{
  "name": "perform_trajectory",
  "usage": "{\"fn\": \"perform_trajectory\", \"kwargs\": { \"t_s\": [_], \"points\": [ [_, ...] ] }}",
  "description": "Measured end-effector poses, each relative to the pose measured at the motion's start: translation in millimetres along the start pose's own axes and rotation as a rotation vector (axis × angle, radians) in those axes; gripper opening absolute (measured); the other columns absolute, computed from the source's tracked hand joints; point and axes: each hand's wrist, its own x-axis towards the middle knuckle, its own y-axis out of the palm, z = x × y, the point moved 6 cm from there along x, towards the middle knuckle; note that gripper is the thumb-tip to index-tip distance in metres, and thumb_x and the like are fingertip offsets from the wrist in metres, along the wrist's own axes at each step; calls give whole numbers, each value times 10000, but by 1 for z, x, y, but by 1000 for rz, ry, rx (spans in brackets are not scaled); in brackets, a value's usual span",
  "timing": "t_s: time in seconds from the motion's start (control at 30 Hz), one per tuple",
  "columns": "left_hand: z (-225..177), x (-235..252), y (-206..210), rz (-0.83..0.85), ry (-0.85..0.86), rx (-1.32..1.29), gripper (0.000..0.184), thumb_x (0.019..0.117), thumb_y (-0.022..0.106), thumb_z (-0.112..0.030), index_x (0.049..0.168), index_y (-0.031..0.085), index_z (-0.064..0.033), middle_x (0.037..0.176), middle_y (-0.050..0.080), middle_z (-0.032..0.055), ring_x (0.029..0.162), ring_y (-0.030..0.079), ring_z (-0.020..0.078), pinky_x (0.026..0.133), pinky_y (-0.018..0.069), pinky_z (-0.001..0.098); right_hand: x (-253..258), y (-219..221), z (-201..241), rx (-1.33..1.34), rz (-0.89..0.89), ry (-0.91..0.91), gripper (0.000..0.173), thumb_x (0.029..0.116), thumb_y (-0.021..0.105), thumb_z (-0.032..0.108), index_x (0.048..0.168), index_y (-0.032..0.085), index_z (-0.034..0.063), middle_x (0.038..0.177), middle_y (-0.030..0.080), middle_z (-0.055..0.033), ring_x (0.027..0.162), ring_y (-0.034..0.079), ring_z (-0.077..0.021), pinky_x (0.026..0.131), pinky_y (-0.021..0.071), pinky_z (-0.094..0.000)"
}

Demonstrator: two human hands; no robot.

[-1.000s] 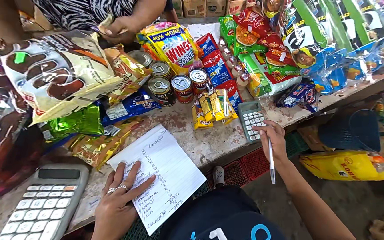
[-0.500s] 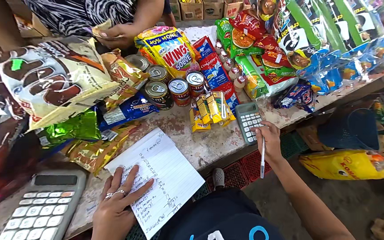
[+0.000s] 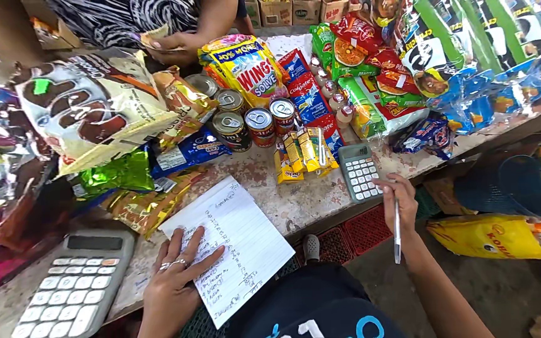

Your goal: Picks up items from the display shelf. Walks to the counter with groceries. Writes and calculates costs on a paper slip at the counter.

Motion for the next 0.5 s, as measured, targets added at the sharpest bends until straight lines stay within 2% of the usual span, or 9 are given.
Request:
{"fn": "perform_trajectory", "kwargs": {
  "t_s": [0.07, 0.17, 0.23, 0.5],
  "points": [
    [-3, 1, -2, -17, 3, 15, 294, 929, 569, -232, 1074, 821, -188, 1410, 606, 228, 1410, 374, 588, 1127, 255, 713, -1, -6, -12, -7, 4, 4, 268, 1048, 535, 218, 1095, 763, 86, 1186, 714, -89, 1195, 628, -245, 1050, 493, -416],
    [3, -5, -3, -29, 14, 38, 277, 931, 588, -255, 1094, 812, -260, 1438, 603, 165, 1424, 401, 531, 1126, 299, 694, -1, -8, -30, 1, 14, 18, 301, 1063, 507, 228, 1119, 744, 50, 1200, 708, -115, 1218, 618, -274, 1075, 472, -440],
    [7, -7, -2, -26, 13, 37, 281, 925, 596, -249, 1107, 807, -290, 1451, 599, 139, 1435, 402, 508, 1137, 305, 680, 0, -8, -39, 6, 5, 29, 297, 1066, 506, 219, 1117, 741, 45, 1205, 704, -115, 1221, 616, -276, 1080, 467, -443],
    [8, -8, -2, -35, 21, 35, 272, 940, 596, -263, 1111, 806, -286, 1449, 603, 134, 1444, 400, 489, 1157, 291, 666, 5, -3, -36, -12, -1, 40, 277, 1061, 513, 202, 1100, 744, 53, 1196, 703, -107, 1233, 602, -273, 1092, 445, -444]
  ]
}}
